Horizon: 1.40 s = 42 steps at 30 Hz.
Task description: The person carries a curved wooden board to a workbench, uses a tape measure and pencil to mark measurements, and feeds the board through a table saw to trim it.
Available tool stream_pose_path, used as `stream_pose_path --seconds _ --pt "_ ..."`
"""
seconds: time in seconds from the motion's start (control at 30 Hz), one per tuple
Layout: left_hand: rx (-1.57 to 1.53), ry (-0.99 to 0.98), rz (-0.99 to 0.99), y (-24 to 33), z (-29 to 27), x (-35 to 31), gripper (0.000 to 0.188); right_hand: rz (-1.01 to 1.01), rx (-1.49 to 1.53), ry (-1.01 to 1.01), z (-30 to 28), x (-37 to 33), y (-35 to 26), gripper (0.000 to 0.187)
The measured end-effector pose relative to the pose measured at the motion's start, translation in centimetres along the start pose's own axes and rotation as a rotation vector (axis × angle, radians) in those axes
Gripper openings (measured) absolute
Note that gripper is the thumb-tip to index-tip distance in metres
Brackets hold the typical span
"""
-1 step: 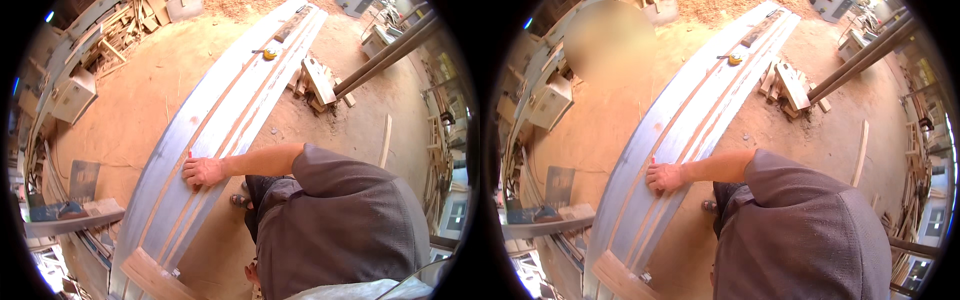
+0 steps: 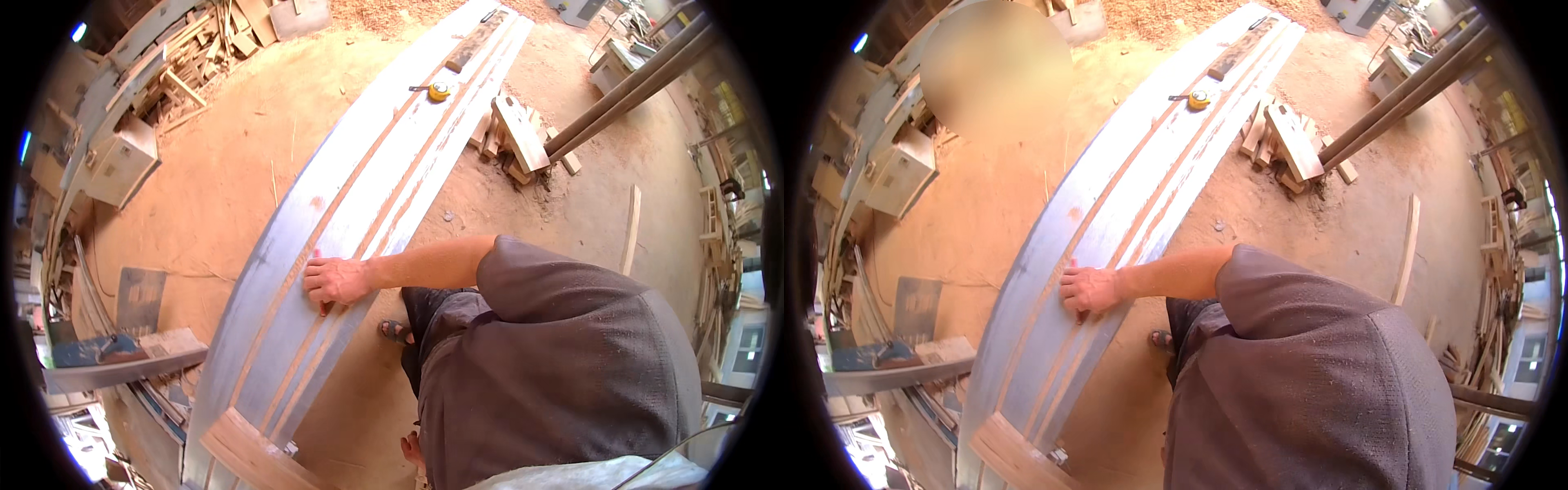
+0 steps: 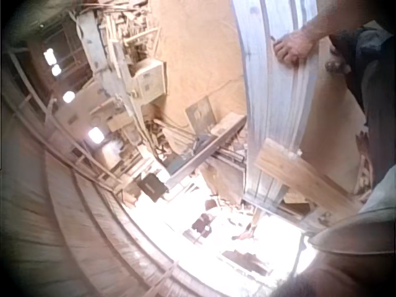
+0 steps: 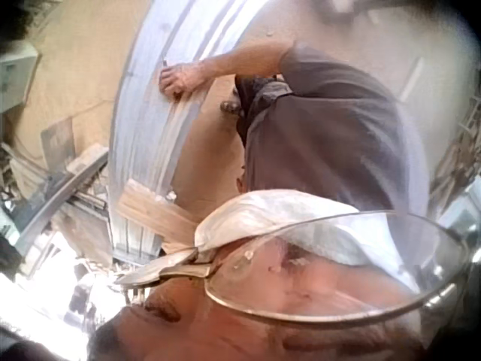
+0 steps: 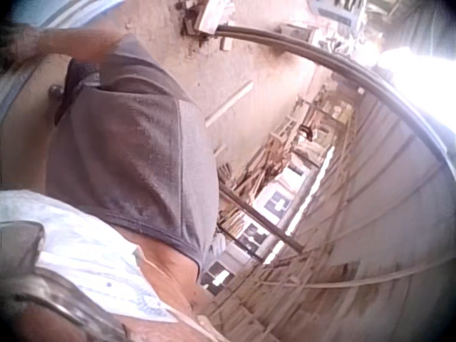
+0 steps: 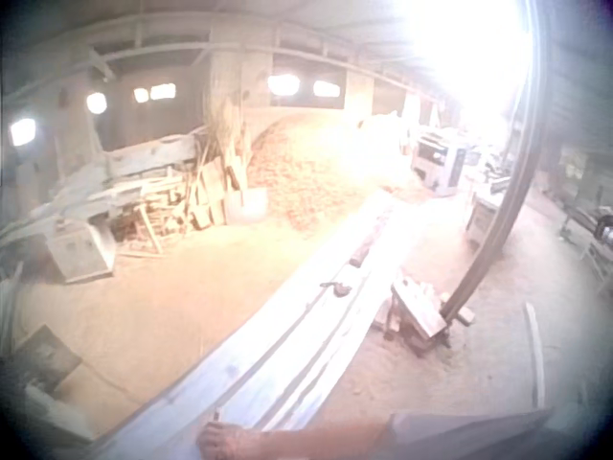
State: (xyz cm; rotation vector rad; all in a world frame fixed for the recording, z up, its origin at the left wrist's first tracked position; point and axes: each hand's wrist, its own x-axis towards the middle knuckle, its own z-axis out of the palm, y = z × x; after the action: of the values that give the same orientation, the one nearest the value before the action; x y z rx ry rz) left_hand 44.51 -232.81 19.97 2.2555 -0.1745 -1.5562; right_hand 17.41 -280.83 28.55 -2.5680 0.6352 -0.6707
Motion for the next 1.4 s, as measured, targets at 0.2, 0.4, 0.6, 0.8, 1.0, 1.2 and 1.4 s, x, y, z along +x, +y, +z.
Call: stream_pose_path --seconds 0.2,0.4,0.6,0.8,1.0,1.2,1.4 --pt "0.306 -0.066 0.177 6.5 6.8 0.5 0.045 0.213 -0.429 0.12 -8.8 -9.7 6.6 0.022" --pt "0.562 -0.038 0.419 14.3 16.0 -3.7 0.04 0.744 -0.734 0.043 -24.0 -22.7 16.0 0.027" --pt "0.699 0.041 0.55 18.1 21.3 -8.9 0.036 0.806 -0.61 -0.036 -31.3 -29.8 24.5 0.029" --pt "0.442 0.115 0.564 22.8 23.4 -9.0 0.045 0.724 -0.854 -0.104 -34.0 -39.9 33.5 0.031" --pt "0.126 0.417 0.311 13.7 22.2 -13.5 0.053 0.938 -1.087 -0.096 -32.9 -33.9 33.4 0.033" --pt "-0.884 0.643 0.085 4.2 20.1 -14.6 0.054 0.212 -0.529 0.265 -20.8 -11.4 26.4 0.025" --pt "-1.751 0.824 0.382 -1.0 6.9 -12.7 0.047 -0.336 0.178 -0.176 -1.0 13.6 -1.5 0.025"
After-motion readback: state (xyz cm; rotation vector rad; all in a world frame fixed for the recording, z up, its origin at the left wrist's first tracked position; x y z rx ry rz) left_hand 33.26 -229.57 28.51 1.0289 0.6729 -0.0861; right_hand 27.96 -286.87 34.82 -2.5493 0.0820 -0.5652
